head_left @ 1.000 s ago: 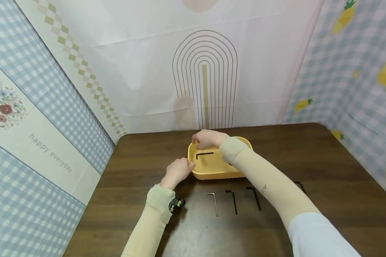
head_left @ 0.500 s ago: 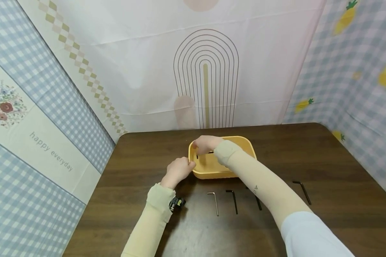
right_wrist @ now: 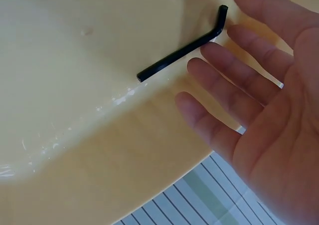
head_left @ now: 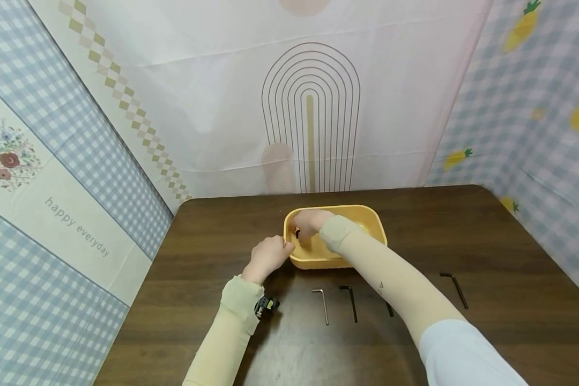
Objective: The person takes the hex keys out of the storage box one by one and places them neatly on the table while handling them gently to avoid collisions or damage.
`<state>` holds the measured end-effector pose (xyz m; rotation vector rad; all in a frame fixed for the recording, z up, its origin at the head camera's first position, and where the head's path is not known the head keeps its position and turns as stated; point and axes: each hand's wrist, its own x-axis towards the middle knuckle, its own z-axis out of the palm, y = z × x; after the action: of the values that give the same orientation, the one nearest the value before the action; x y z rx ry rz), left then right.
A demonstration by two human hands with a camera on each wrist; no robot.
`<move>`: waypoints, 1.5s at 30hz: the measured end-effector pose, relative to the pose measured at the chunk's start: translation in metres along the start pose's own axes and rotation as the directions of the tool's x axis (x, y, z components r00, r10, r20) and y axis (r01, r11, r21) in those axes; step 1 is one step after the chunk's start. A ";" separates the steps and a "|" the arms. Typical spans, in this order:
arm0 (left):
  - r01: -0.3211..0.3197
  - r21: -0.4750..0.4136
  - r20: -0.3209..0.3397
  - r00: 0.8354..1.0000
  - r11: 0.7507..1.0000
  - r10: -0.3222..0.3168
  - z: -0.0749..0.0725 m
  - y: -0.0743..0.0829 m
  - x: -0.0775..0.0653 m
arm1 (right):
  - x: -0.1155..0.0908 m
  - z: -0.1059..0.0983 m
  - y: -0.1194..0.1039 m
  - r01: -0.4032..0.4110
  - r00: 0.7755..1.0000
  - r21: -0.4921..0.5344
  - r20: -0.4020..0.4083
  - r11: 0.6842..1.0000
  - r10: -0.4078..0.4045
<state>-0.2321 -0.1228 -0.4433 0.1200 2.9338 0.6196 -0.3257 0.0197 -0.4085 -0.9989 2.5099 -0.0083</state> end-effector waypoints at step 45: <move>0.033 0.005 0.025 0.999 0.999 -0.033 -0.001 0.004 0.003 | -0.006 0.010 0.004 -0.058 0.998 -0.168 0.006 0.984 0.059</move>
<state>-0.2351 -0.1196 -0.4414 0.0785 2.9073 0.6018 -0.3204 0.0277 -0.4155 -0.9860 2.5627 0.2292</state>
